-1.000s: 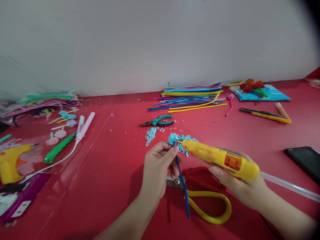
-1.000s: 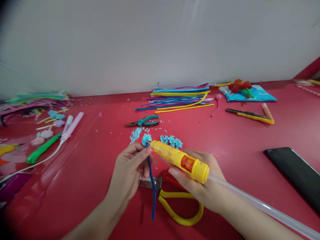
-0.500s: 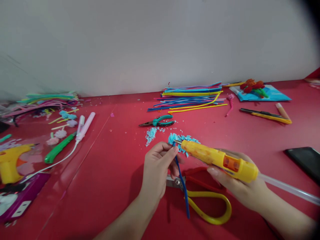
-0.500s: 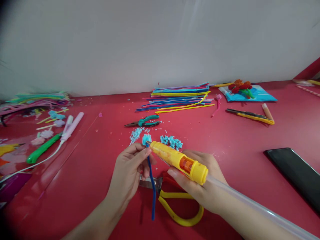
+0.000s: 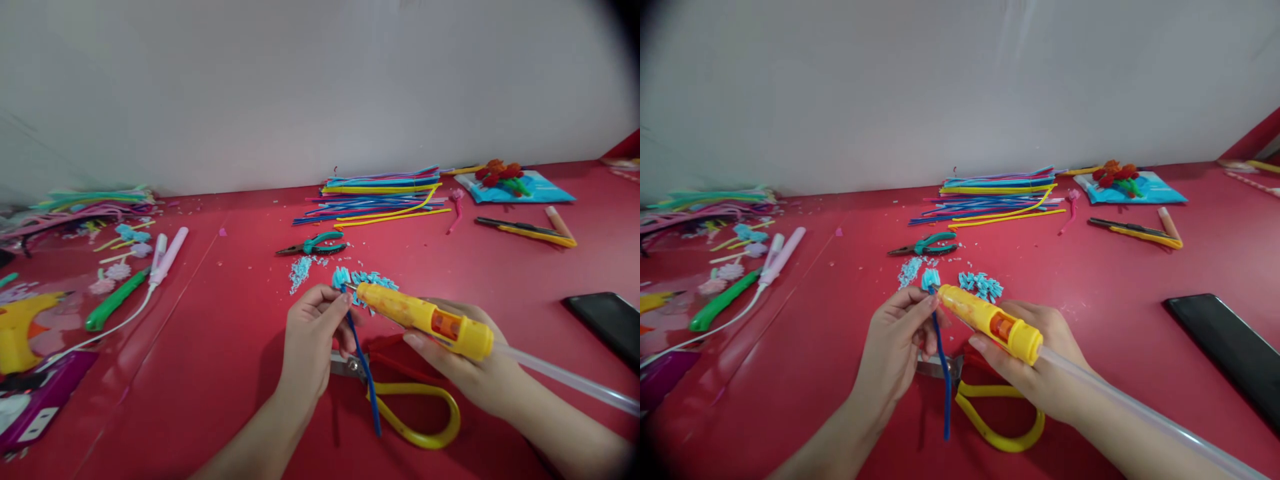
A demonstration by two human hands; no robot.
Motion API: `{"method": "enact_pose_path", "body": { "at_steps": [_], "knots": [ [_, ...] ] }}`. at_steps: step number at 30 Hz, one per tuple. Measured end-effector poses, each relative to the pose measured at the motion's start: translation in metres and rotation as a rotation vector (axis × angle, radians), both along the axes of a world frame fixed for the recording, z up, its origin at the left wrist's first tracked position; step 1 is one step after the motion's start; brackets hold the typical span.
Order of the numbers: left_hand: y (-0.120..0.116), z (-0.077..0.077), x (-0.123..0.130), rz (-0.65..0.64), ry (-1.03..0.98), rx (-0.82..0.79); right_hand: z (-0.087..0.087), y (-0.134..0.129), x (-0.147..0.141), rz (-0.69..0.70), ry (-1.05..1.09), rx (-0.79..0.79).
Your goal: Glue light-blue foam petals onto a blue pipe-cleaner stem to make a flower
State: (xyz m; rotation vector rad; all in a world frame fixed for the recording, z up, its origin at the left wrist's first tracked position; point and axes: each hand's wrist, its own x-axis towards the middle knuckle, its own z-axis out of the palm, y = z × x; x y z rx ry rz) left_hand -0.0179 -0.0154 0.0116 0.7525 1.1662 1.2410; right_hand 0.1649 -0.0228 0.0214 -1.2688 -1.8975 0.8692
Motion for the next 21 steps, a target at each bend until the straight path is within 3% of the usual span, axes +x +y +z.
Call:
{"method": "enact_pose_path", "body": {
  "at_steps": [6, 10, 12, 15, 21],
  "knots": [
    [0.005, 0.002, -0.003, 0.048, 0.029, -0.015, 0.003, 0.003, 0.001, 0.015, 0.008, -0.007],
    [0.009, 0.000, -0.006, 0.050, 0.035, -0.017, -0.002, 0.017, 0.007, -0.136, 0.117, -0.112],
    [0.010, -0.002, -0.006, 0.034, 0.042, -0.021, -0.008, 0.030, 0.012, -0.149, 0.100, -0.198],
    [0.008, -0.003, -0.005, 0.000, 0.065, -0.027, -0.016, 0.049, 0.024, -0.165, -0.101, -0.272],
    [0.004, -0.004, -0.002, -0.069, 0.100, -0.011, -0.025, 0.069, 0.038, -0.381, -0.530, -0.260]
  ]
}}
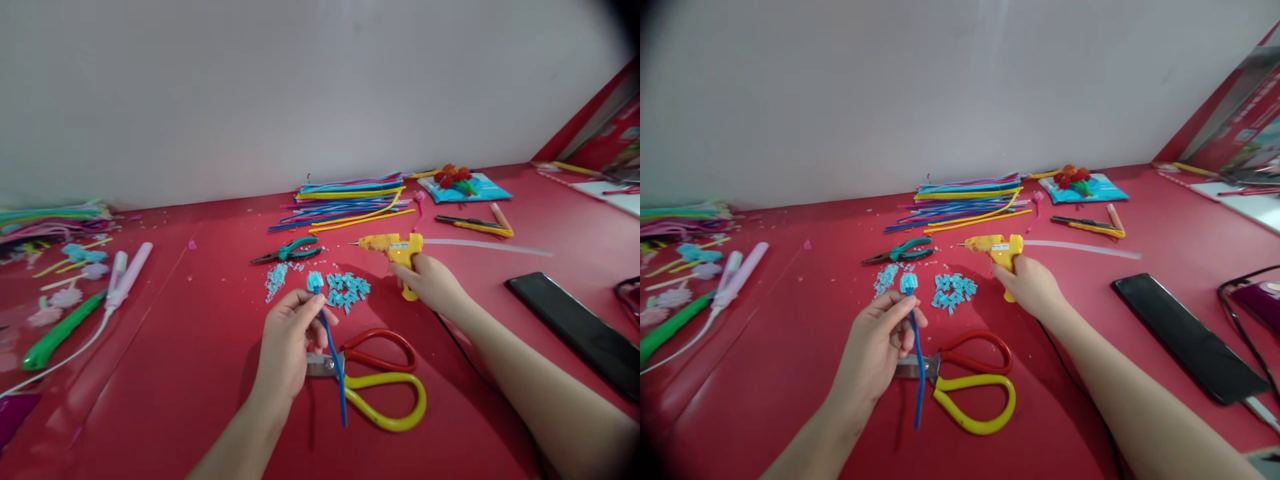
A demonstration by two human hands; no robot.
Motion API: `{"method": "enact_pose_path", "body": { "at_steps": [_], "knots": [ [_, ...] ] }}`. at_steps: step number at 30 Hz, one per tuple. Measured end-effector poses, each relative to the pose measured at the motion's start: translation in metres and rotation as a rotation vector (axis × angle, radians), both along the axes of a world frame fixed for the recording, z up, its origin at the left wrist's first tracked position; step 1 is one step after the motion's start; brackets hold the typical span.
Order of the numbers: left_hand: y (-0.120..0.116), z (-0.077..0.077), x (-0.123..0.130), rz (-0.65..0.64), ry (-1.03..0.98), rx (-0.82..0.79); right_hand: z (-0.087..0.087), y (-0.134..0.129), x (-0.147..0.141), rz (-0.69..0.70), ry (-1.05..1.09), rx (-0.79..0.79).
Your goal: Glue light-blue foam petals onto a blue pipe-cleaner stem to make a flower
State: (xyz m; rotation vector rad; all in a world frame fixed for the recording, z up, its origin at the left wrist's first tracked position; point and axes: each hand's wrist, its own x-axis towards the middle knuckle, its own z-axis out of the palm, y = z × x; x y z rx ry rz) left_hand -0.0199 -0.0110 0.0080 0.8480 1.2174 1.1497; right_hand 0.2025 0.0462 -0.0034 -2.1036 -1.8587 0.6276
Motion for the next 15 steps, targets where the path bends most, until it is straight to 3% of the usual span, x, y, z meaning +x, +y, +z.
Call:
{"method": "enact_pose_path", "body": {
  "at_steps": [6, 10, 12, 15],
  "knots": [
    [-0.001, 0.000, 0.002, -0.058, 0.002, -0.038, 0.001, -0.004, -0.002, 0.026, -0.321, 0.003],
    [-0.002, 0.000, 0.002, -0.064, -0.003, -0.036, 0.006, -0.014, -0.009, 0.038, -0.440, 0.143],
    [-0.002, -0.002, 0.002, -0.069, -0.007, -0.042, 0.005, -0.020, -0.017, 0.174, -0.441, 0.303],
    [-0.002, -0.004, 0.002, -0.082, -0.011, -0.052, -0.003, -0.025, -0.033, 0.454, -0.389, 0.392]
  ]
}}
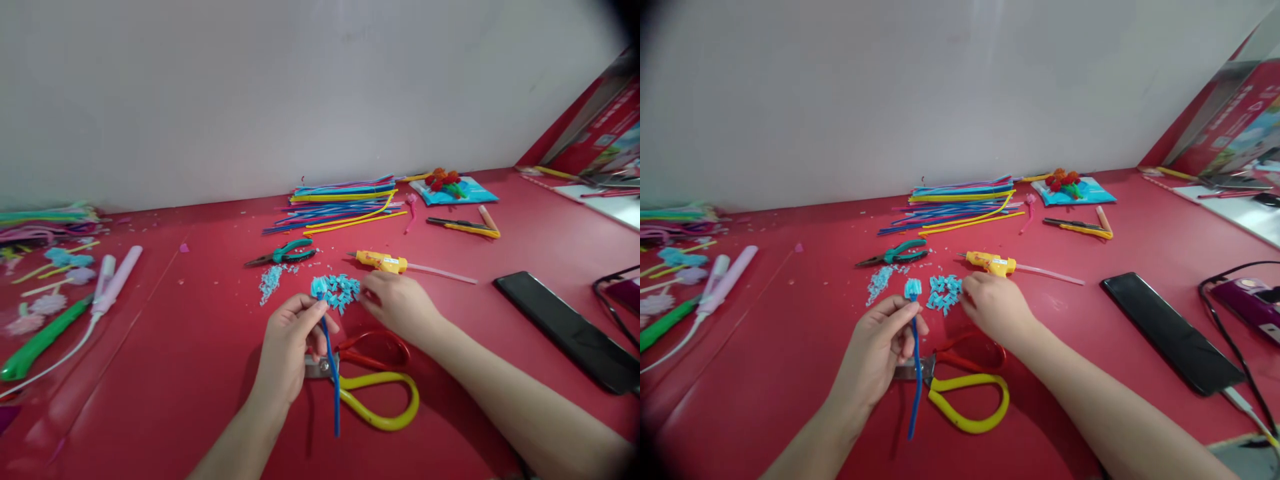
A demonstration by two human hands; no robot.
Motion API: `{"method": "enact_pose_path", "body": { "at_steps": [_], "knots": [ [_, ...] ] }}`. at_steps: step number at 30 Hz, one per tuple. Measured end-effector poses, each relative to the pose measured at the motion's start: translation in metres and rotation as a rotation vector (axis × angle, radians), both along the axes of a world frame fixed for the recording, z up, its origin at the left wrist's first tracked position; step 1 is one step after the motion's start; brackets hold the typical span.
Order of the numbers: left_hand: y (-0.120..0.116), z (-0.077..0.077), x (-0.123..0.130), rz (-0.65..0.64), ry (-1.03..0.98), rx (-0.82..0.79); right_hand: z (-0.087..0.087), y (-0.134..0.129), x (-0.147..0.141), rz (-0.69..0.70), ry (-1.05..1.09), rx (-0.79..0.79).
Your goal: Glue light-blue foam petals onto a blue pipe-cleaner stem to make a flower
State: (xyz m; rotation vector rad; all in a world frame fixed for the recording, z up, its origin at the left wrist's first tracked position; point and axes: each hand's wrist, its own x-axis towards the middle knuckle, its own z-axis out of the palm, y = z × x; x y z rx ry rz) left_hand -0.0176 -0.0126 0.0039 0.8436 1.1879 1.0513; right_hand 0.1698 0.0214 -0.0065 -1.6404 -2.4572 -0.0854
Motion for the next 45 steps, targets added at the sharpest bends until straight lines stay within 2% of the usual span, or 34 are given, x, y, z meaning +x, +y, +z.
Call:
{"method": "enact_pose_path", "body": {
  "at_steps": [2, 7, 14, 18, 22, 25, 28, 32, 36, 41, 45],
  "knots": [
    [0.000, 0.000, 0.001, -0.003, 0.001, -0.003, -0.007, -0.001, -0.009, 0.088, -0.014, -0.002],
    [0.000, 0.003, 0.002, -0.012, 0.001, -0.003, -0.016, 0.002, -0.016, 0.117, -0.049, 0.036],
    [0.000, 0.001, 0.003, -0.022, -0.005, 0.008, -0.014, -0.002, -0.014, 0.185, -0.049, 0.026],
    [0.000, 0.000, 0.003, -0.030, -0.002, 0.014, -0.011, -0.004, -0.012, 0.179, 0.023, 0.009],
    [-0.001, 0.000, 0.003, -0.042, -0.008, 0.020, -0.008, -0.003, -0.005, 0.172, 0.177, -0.009],
    [-0.001, 0.000, 0.003, -0.051, -0.010, 0.007, -0.003, -0.003, -0.001, 0.181, 0.439, -0.053],
    [-0.002, 0.002, 0.005, -0.064, -0.004, -0.017, 0.004, -0.004, 0.000, 0.156, 0.727, -0.173],
    [-0.006, 0.006, 0.011, -0.071, 0.047, -0.040, 0.012, -0.010, -0.003, 0.054, 0.944, -0.356],
    [-0.008, 0.007, 0.013, -0.101, 0.099, -0.045, 0.017, -0.016, -0.006, 0.010, 1.187, -0.537],
    [-0.009, 0.000, 0.011, -0.200, 0.153, -0.035, 0.022, -0.022, -0.008, 0.031, 1.352, -0.682],
    [-0.010, -0.001, 0.012, -0.232, 0.203, -0.014, 0.023, -0.022, -0.008, 0.064, 1.280, -0.586]
  ]
}}
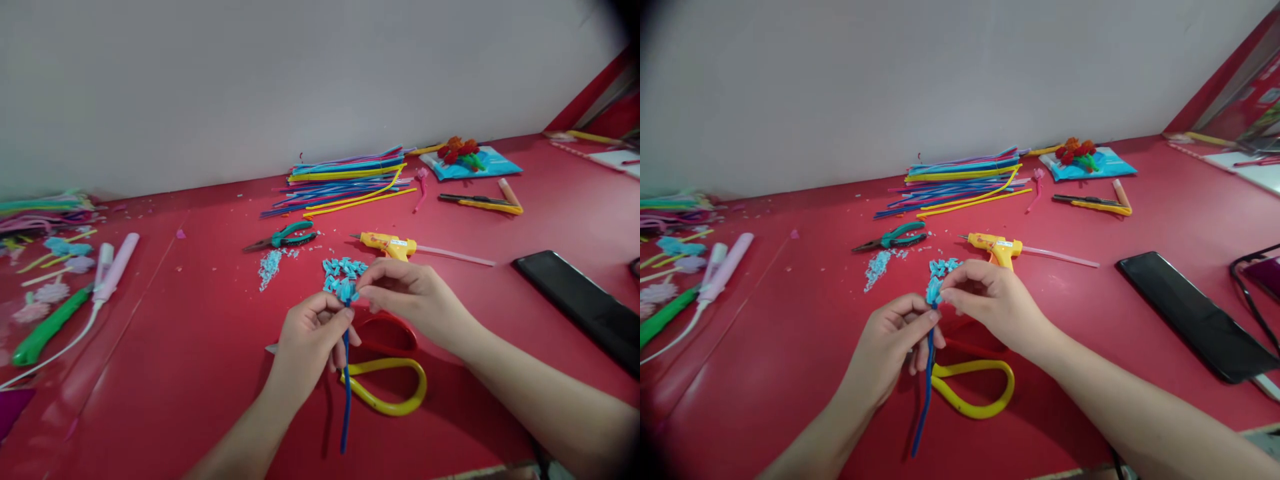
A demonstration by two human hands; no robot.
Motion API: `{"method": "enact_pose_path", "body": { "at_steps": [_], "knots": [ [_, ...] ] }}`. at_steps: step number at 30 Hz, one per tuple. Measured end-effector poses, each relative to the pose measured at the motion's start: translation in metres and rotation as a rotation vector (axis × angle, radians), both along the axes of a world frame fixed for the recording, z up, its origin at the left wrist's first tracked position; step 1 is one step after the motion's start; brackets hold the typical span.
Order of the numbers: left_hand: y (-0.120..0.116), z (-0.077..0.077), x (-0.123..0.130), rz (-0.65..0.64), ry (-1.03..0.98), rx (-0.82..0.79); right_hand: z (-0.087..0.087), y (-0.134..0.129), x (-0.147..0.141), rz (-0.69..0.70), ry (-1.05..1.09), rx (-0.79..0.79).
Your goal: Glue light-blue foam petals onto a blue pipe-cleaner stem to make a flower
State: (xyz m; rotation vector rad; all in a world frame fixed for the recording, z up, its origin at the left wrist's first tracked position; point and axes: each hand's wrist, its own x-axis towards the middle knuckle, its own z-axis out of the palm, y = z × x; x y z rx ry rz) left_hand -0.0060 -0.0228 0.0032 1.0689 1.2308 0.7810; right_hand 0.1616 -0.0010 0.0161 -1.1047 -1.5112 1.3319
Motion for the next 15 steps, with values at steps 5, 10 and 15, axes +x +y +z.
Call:
{"method": "enact_pose_path", "body": {
  "at_steps": [5, 10, 15],
  "knots": [
    [-0.0015, 0.0040, 0.0026, -0.013, 0.046, 0.006, 0.0011, -0.0002, 0.0016, -0.014, -0.205, 0.193],
    [-0.0031, 0.0061, 0.0028, -0.018, 0.085, 0.018, 0.0035, -0.0022, 0.0005, -0.039, -0.315, 0.320],
    [-0.0034, 0.0056, 0.0030, -0.029, 0.079, 0.021, 0.0012, -0.0032, -0.0008, -0.048, -0.353, 0.407]
  ]
}}
